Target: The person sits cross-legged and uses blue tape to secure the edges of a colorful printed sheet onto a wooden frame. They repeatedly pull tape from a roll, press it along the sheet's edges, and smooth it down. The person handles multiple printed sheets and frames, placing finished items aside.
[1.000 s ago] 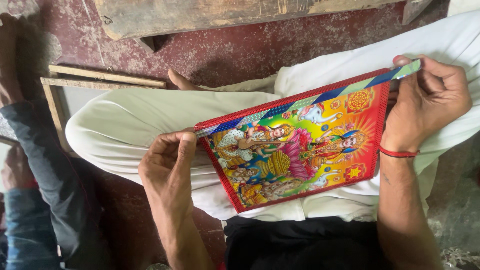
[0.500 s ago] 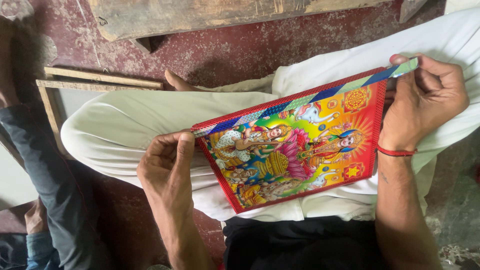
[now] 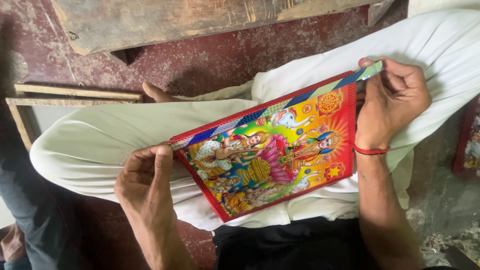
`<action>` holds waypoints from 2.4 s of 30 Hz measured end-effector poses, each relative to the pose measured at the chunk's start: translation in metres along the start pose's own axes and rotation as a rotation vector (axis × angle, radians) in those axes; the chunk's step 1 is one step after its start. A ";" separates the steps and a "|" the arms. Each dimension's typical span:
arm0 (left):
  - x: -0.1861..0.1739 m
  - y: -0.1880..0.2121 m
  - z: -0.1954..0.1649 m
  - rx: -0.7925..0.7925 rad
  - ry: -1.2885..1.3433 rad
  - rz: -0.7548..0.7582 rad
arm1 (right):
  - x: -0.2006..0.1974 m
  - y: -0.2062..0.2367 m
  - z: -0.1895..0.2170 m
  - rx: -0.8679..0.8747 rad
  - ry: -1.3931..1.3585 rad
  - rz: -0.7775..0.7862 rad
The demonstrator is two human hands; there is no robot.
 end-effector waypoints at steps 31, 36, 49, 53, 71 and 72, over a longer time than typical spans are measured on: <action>0.003 -0.001 0.004 -0.011 0.072 0.023 | 0.003 -0.001 0.002 -0.057 0.020 0.016; 0.002 -0.002 0.007 0.003 0.077 0.031 | 0.004 -0.001 0.002 -0.051 0.040 0.016; -0.002 -0.005 0.016 0.002 0.121 0.063 | 0.010 -0.006 0.005 -0.098 0.017 0.045; -0.002 -0.006 0.014 0.003 0.166 0.093 | 0.014 -0.007 0.014 0.000 -0.017 0.018; 0.004 -0.003 0.006 0.027 0.098 0.105 | 0.058 -0.094 0.008 0.369 0.334 1.739; 0.005 -0.003 0.006 0.023 0.116 0.106 | 0.055 -0.099 0.003 0.329 0.367 1.718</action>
Point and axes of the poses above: each hand's wrist, its own y-axis away from the middle knuckle, its own x-axis out of the palm, z = x × y, the point moved 5 cm from there along -y, towards the middle knuckle, and after that the axes turned 5 degrees about -x, right-handed, at the moved point
